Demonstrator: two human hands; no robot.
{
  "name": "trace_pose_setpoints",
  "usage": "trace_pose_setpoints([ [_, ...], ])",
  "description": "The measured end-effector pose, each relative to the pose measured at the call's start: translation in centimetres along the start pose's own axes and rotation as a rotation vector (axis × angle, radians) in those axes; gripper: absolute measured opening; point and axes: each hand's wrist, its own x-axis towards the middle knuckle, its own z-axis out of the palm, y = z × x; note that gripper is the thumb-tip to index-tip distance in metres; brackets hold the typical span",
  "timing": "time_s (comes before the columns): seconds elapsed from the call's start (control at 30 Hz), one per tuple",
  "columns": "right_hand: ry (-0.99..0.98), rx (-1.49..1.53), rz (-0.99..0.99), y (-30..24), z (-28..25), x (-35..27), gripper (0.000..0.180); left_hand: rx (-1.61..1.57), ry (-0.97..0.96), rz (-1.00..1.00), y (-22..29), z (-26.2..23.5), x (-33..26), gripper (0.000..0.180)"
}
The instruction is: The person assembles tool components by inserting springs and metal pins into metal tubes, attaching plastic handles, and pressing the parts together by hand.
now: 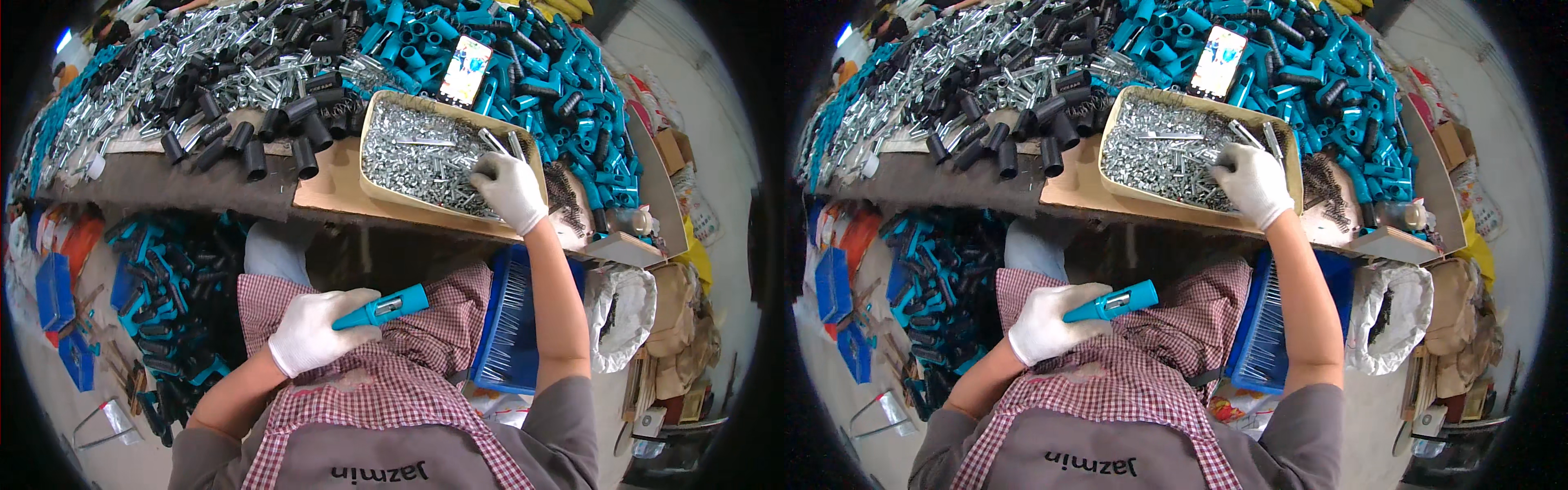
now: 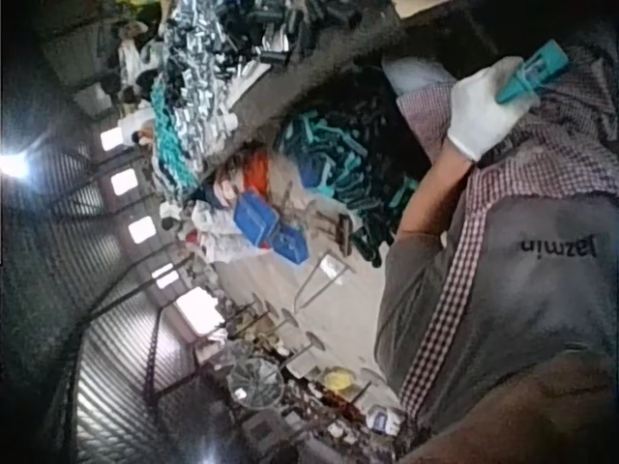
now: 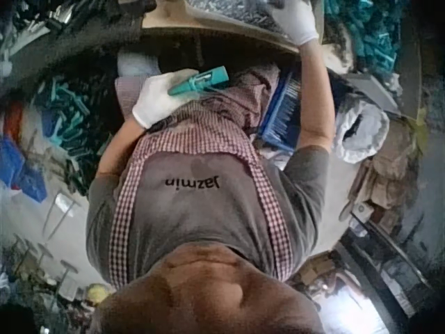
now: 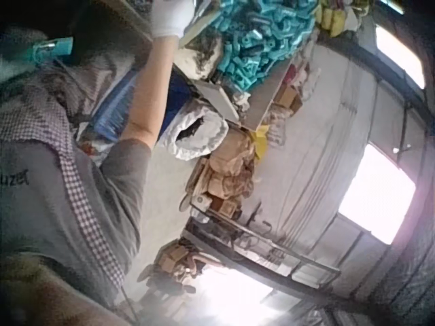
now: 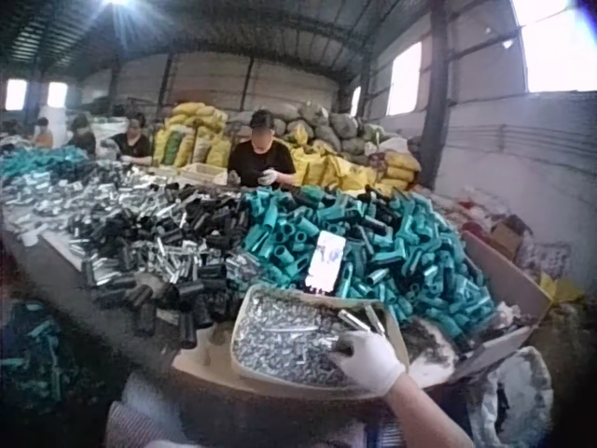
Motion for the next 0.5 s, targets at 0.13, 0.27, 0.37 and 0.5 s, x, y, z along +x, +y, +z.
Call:
trace_pose_setpoints([
  [0.13, 0.018, 0.291, 0.036, -3.8, -2.1, -2.6, 0.014, 0.024, 0.036, 0.0, -0.5, -0.4, 0.1, 0.05],
  [0.27, -0.275, 0.499, -0.404, -8.5, -1.0, -6.7, 0.012, 0.102, 0.007, 0.036, -0.9, -0.4, 0.5, 0.047],
  [0.37, -0.276, 0.396, -0.678, -10.5, 1.5, -7.9, 0.018, 0.07, -0.016, -0.017, -0.9, -0.3, 0.7, 0.044],
  [0.5, -0.261, 0.371, -0.77, -11.0, 3.4, -8.2, 0.017, 0.1, -0.02, -0.027, -0.8, -0.5, 0.7, 0.04],
])
